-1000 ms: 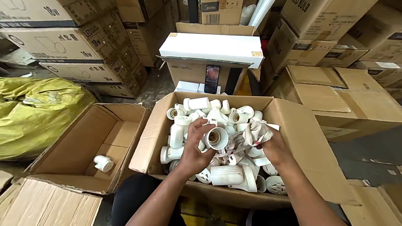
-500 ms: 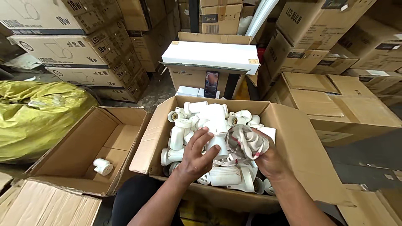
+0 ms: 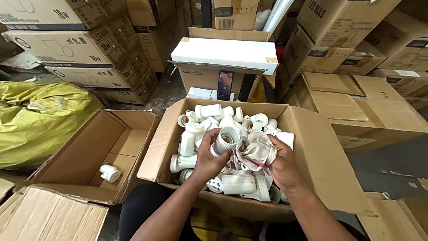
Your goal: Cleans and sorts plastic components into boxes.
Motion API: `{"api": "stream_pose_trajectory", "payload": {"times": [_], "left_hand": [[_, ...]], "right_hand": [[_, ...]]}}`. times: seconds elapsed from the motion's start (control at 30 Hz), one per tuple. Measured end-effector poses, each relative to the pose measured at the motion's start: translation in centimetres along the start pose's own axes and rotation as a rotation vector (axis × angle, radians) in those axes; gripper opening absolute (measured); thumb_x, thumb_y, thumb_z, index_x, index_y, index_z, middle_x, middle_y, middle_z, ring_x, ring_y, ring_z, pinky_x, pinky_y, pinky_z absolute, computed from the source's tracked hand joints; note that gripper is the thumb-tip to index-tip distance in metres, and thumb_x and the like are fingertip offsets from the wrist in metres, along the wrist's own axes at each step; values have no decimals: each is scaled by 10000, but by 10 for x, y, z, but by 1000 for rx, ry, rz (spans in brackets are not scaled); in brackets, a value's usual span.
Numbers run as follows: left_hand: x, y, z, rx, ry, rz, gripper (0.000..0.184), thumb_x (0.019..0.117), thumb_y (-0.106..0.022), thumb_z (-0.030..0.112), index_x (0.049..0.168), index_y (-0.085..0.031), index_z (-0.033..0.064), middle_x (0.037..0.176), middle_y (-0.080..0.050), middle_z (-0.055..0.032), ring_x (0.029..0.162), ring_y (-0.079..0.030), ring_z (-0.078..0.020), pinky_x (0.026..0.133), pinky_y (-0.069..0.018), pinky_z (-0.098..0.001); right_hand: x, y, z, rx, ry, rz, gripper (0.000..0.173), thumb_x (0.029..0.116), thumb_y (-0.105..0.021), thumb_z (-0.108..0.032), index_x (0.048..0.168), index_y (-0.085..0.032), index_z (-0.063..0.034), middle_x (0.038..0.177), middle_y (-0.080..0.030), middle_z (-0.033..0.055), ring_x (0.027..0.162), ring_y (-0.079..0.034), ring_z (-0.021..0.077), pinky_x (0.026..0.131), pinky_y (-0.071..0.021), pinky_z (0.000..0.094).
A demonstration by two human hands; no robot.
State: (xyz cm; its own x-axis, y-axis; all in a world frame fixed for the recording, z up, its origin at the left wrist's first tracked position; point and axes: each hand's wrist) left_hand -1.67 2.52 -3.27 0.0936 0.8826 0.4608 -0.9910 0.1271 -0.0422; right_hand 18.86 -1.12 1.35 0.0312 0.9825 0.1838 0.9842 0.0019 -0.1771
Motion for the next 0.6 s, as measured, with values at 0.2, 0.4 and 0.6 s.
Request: {"api": "stream_pose_trajectory", "payload": {"times": [0.2,0.4,0.6], "left_hand": [[0,2,2,-85,33,-124,628,805,-714,16,1370,-474,-117,1269,-644,-199,1145,-661,-276,998,-564,-439],[-8,0,5,-120,69,-316,620,939,-588,230,1407,-447,-151,1318,-619,-204,1180,-642,-218,1024,-543,-386],[-17,-2,-2,546,-305,-379,691,819,-629,510,1300,-614,14,1181,-689,-152,1076,-672,-243,875,-580,-463]], "right_hand": [[6,4,0,-15,3,113,281,904,-522,48,1142,-668,13,962,-725,66,857,-702,115,795,-609,292],[1,-1,-1,-235,-2,-51,189,896,-626,-7,1061,-717,-19,907,-743,18,822,-707,74,765,-613,266],[2,-3,-2,-594,-210,-187,144,859,-639,-71,951,-744,-105,824,-726,-23,738,-686,60,681,-592,291]]}}
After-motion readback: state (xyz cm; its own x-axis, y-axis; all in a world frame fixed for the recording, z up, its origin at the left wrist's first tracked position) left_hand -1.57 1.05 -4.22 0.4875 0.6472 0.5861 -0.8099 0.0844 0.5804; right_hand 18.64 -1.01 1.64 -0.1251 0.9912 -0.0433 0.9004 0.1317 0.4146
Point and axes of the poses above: each hand's wrist, its own x-axis towards the middle knuckle, its own y-axis out of the back of the hand, z = x × y
